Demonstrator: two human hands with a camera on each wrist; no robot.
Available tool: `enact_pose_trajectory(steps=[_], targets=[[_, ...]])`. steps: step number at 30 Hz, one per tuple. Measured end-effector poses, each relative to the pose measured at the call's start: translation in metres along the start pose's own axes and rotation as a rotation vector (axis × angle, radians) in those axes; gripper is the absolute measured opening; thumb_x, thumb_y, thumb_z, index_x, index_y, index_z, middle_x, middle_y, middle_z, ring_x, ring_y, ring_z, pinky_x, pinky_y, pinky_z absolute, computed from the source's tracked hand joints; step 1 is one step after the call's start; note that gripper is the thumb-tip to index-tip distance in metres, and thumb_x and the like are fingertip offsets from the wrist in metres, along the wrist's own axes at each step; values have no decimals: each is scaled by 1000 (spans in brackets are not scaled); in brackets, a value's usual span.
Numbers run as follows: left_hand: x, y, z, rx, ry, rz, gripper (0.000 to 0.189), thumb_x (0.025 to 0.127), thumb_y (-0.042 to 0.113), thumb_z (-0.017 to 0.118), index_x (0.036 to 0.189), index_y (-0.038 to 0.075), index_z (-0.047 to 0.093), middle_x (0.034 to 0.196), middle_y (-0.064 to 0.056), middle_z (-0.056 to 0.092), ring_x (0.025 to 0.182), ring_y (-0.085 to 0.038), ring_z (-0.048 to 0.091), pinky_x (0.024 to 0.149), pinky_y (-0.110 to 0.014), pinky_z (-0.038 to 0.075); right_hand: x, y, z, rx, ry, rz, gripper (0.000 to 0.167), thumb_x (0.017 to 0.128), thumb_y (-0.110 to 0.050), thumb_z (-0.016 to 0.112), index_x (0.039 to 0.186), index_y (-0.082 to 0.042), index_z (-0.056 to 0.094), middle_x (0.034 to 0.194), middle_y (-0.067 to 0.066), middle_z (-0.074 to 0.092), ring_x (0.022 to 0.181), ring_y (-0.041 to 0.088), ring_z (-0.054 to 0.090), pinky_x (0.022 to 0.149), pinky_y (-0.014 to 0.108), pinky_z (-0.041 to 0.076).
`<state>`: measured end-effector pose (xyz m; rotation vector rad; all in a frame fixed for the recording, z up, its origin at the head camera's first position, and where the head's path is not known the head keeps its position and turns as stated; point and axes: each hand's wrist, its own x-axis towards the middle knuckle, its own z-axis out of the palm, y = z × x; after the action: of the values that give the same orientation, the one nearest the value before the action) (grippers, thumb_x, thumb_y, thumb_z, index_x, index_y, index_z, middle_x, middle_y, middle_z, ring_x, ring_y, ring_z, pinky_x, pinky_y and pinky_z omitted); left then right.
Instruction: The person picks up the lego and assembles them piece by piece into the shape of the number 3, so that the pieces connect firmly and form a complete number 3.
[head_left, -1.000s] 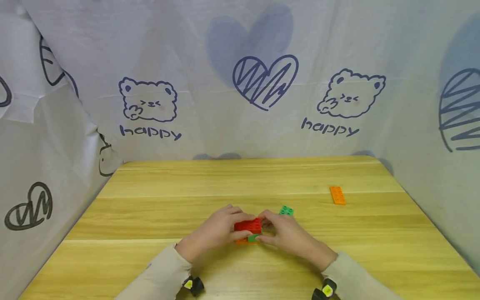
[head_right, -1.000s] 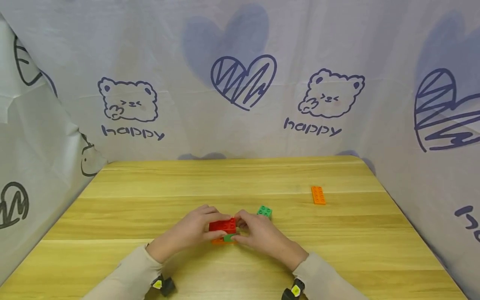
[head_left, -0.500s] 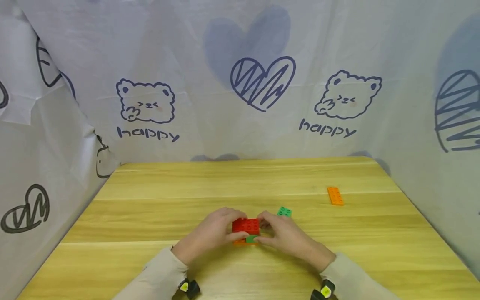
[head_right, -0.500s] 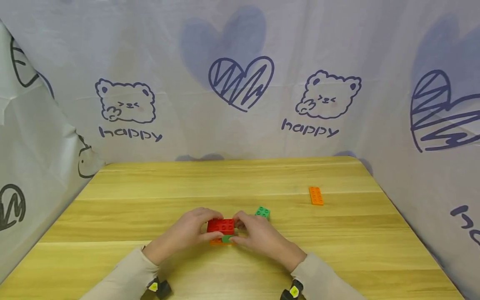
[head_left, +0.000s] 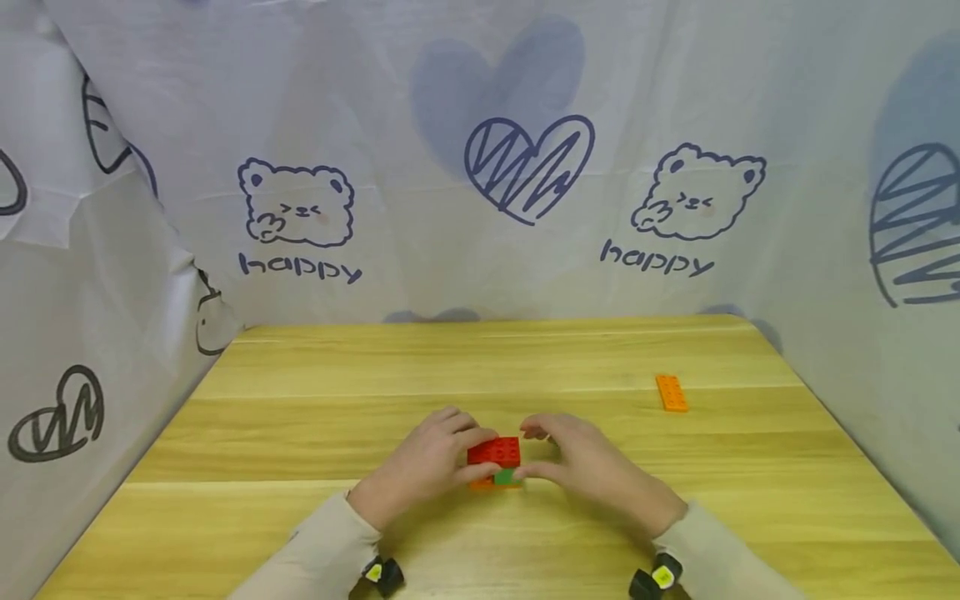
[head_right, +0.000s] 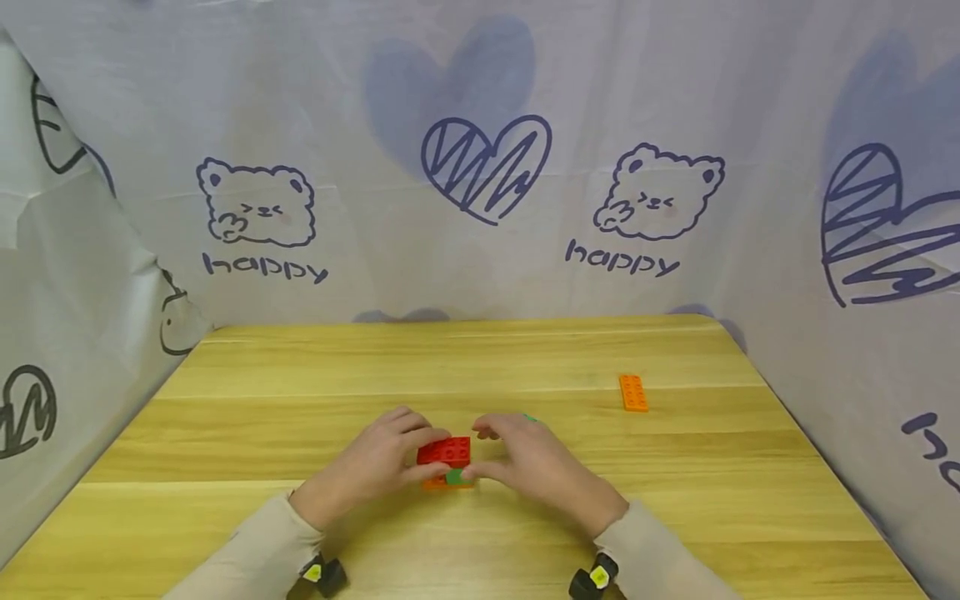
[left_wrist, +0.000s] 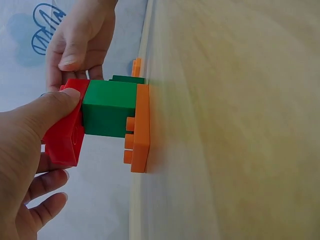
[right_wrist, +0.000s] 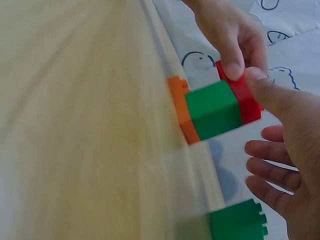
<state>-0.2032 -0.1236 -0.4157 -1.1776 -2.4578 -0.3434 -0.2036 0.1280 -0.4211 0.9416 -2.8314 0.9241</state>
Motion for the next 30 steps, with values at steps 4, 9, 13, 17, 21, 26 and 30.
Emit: enact_pose_trajectory(steps=[4, 9, 13, 17, 21, 26, 30], targets=[[1, -1, 1, 21, 3, 17, 37, 87, 45, 73, 107, 15, 74, 93, 3, 66, 88, -13, 57, 78, -28, 51, -1, 7, -6, -87, 63, -19, 59, 87, -56, 65, 129, -15, 61, 121, -2, 63, 110, 20, 58, 92, 43, 49], [1, -2, 2, 36, 13, 30, 37, 87, 46, 73, 107, 15, 74, 93, 4, 66, 87, -13, 57, 78, -28, 51, 0, 20, -11, -203, 133, -50, 58, 89, -53, 65, 129, -12, 61, 126, 3, 61, 115, 23, 55, 97, 45, 47], [1, -2, 2, 39, 21, 35, 37, 87, 46, 73, 106, 15, 75, 92, 4, 66, 86, -13, 57, 78, -28, 51, 1, 29, -13, -263, 157, -59, 59, 87, -49, 70, 129, -10, 60, 127, 5, 60, 116, 24, 54, 98, 44, 46], [1, -2, 2, 39, 20, 34, 36, 87, 46, 73, 106, 15, 75, 92, 4, 66, 86, -13, 57, 78, -28, 51, 2, 38, -14, -317, 145, -49, 58, 86, -46, 74, 130, -10, 60, 126, 6, 60, 114, 24, 55, 96, 44, 47], [0, -1, 2, 42, 15, 32, 37, 87, 46, 73, 107, 15, 75, 91, 4, 66, 86, -13, 57, 78, -28, 50, 2, 43, -16, -367, 114, -52, 58, 86, -43, 75, 130, -8, 61, 124, 8, 61, 110, 27, 57, 94, 45, 48], [0, -1, 2, 41, 15, 30, 37, 87, 46, 73, 106, 14, 75, 91, 4, 66, 86, -13, 57, 80, -29, 50, 1, 45, -19, -386, 60, -26, 56, 87, -43, 74, 128, -6, 62, 122, 12, 62, 109, 30, 59, 92, 46, 49], [0, -1, 2, 35, 17, 31, 37, 87, 46, 72, 106, 14, 75, 91, 4, 66, 86, -13, 57, 80, -29, 50, 0, 46, -21, -396, 34, -16, 53, 88, -40, 73, 127, -5, 62, 120, 13, 64, 105, 29, 60, 88, 45, 51]])
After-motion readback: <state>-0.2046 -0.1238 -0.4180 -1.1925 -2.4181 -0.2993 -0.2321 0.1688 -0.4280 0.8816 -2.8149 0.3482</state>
